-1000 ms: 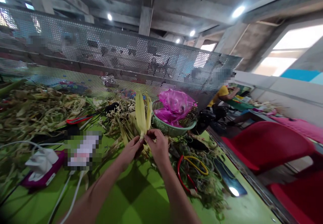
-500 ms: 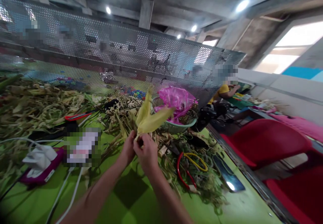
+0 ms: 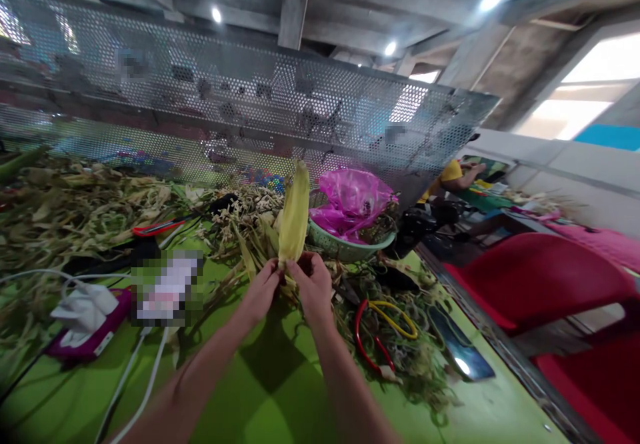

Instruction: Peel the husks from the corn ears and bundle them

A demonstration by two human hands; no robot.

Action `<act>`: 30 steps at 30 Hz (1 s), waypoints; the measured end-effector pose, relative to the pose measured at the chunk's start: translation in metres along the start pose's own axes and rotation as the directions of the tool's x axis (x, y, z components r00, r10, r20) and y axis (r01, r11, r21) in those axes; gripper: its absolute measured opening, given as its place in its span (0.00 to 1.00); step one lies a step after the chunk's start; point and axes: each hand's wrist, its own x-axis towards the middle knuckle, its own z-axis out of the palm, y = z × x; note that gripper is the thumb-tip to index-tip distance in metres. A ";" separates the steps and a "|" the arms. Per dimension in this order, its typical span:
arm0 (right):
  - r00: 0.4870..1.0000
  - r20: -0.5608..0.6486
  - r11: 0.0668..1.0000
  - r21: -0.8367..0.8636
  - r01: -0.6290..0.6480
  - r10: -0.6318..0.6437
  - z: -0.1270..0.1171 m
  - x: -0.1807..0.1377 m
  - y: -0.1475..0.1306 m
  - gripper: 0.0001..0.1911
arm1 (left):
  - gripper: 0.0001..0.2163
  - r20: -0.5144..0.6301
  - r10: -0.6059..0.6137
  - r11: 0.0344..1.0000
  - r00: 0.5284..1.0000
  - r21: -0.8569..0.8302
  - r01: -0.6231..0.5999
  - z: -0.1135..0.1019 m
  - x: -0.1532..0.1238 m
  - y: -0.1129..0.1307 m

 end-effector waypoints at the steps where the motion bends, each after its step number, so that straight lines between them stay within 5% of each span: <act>1: 1.000 -0.025 1.000 -0.017 0.008 -0.009 -0.001 0.001 0.001 0.15 | 0.12 0.023 0.019 0.999 1.000 0.033 -0.020 0.000 0.000 0.000; 6: 0.999 -0.025 0.999 -0.018 -0.032 0.031 -0.010 0.004 0.004 0.14 | 0.12 0.088 0.033 0.994 0.996 0.104 -0.042 0.002 -0.002 0.000; 12: 1.000 0.021 1.000 -0.001 0.002 -0.002 -0.010 0.004 0.002 0.14 | 0.09 0.035 0.085 0.982 0.996 0.164 -0.089 0.007 -0.003 -0.005; 21: 0.986 -0.062 0.914 -0.387 0.120 -0.155 -0.002 -0.005 -0.006 0.08 | 0.03 -0.121 0.027 0.910 0.992 0.413 0.026 0.017 -0.013 0.001; 30: 0.997 -0.008 0.994 -0.079 0.073 -0.074 0.007 -0.005 -0.002 0.14 | 0.04 -0.127 0.175 0.845 0.976 0.528 -0.083 0.010 -0.012 0.009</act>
